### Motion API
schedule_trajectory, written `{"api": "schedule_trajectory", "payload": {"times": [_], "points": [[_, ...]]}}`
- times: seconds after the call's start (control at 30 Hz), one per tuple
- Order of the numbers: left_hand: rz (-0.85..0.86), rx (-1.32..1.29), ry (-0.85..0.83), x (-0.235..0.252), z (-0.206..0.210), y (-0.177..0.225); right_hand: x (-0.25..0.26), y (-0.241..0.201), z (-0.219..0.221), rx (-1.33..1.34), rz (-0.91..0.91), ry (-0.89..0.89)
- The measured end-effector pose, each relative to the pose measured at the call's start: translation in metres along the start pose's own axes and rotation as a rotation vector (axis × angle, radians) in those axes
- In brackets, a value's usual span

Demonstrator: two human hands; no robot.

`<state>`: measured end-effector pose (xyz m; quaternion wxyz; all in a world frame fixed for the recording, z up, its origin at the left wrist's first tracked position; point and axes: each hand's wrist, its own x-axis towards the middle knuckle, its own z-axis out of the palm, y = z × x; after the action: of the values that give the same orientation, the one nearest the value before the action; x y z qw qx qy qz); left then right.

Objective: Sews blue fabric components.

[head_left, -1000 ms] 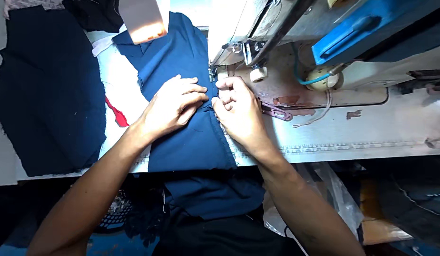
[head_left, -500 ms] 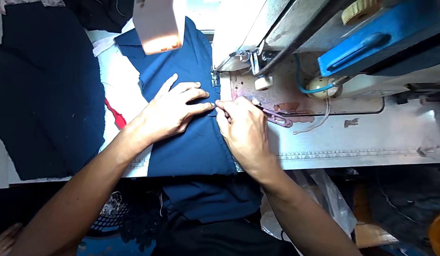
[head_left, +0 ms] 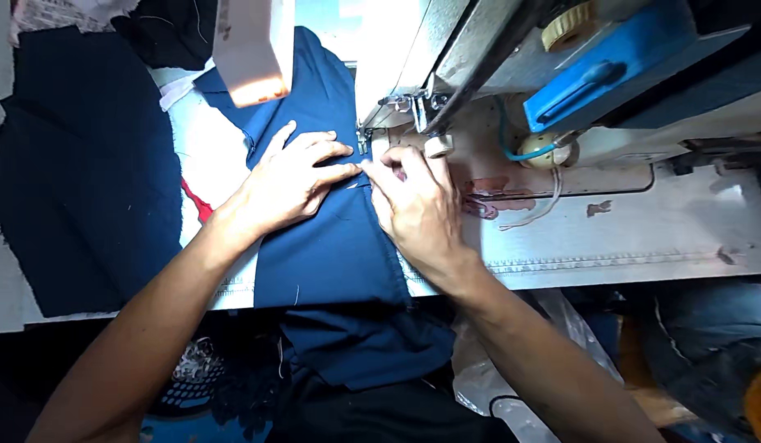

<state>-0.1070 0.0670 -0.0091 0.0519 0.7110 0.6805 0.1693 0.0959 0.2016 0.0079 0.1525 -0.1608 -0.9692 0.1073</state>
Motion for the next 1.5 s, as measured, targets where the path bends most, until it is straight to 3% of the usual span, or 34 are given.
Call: {"api": "schedule_trajectory", "payload": {"times": [0.13,0.3,0.57,0.8,0.87,1.0,1.07,1.13,1.2,1.27,1.33,1.4,1.5], "points": [[0.095,-0.055,0.11,-0.007,0.006,0.0,-0.003,0.006,0.005,0.009,-0.043,-0.022],[0.059,-0.06,0.022,-0.001,0.001,-0.001,-0.002,0.009,0.004,0.02,-0.03,-0.046],[0.03,-0.003,0.02,0.006,0.002,-0.009,0.002,0.014,0.004,0.004,-0.026,-0.07],[0.011,-0.013,0.035,0.014,-0.001,-0.013,0.0,0.006,0.002,0.022,0.092,0.031],[-0.08,0.016,0.068,0.008,-0.005,0.0,-0.01,-0.001,-0.004,0.044,0.139,0.057],[-0.651,0.136,0.097,-0.034,-0.019,0.069,-0.046,-0.008,-0.015,0.115,0.153,0.003],[-0.778,0.132,0.095,-0.058,-0.017,0.092,-0.062,-0.019,-0.018,0.202,0.127,-0.04],[-0.803,-0.079,0.128,-0.069,-0.016,0.109,-0.07,-0.036,-0.021,0.376,0.123,-0.134],[-0.822,-0.608,0.189,-0.068,-0.018,0.117,-0.069,-0.049,-0.021,0.604,0.181,-0.227],[-0.833,-1.137,0.352,-0.062,-0.015,0.121,-0.061,-0.058,-0.023,0.765,0.264,-0.297],[-0.84,-1.435,0.459,-0.06,-0.012,0.125,-0.053,-0.062,-0.025,0.901,0.336,-0.334],[-0.828,-1.521,0.56,-0.057,-0.01,0.131,-0.053,-0.064,-0.025,1.051,0.369,-0.313],[-0.809,-1.421,0.703,-0.05,-0.012,0.134,-0.058,-0.063,-0.021,1.157,0.315,-0.157]]}}
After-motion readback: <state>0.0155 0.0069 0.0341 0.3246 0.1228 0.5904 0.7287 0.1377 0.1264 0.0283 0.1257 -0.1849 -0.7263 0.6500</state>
